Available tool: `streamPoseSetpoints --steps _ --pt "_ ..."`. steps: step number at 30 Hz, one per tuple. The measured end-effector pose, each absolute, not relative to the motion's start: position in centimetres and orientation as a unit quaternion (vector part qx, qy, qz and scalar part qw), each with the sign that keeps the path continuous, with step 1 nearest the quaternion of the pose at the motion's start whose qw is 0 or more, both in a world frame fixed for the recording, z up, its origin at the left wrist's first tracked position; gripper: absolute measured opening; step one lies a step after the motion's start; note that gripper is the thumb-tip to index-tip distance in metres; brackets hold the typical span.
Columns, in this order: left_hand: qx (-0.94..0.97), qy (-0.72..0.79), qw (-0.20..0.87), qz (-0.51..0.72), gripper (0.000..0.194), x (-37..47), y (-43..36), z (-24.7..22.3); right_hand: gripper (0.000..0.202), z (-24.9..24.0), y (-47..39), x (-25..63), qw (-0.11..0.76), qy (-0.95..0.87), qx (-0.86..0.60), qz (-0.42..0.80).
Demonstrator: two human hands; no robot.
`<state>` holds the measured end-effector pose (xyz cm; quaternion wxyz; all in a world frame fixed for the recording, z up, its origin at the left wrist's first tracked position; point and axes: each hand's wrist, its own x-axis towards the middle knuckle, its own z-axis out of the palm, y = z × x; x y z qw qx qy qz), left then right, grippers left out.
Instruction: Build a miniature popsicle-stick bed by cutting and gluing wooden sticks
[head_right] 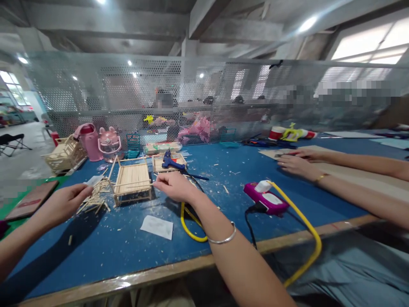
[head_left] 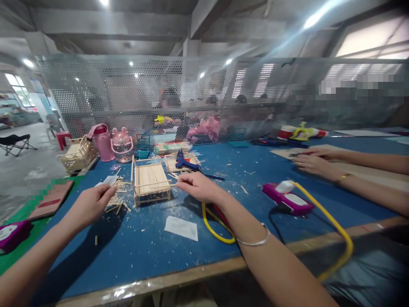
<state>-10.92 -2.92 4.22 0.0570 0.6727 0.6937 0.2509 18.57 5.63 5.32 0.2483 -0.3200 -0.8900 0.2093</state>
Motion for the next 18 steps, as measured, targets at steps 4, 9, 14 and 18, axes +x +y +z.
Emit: streamPoseSetpoints --steps 4,9,14,18 --pt "0.682 0.694 -0.034 0.228 0.041 -10.9 0.0 4.7 0.013 5.1 5.1 17.9 0.181 -0.917 -0.309 0.178" --pt "0.684 0.65 0.049 0.327 0.025 -8.7 0.8 3.9 0.013 4.4 5.5 17.7 0.192 -0.921 -0.306 0.145" --pt "0.725 0.569 0.193 0.338 0.023 -8.7 -0.4 1.9 0.014 3.8 6.1 17.7 0.248 -0.907 -0.281 0.191" --pt "0.719 0.546 0.248 0.351 0.021 -8.3 -0.5 1.6 0.013 3.6 6.3 17.5 0.271 -0.888 -0.329 0.174"
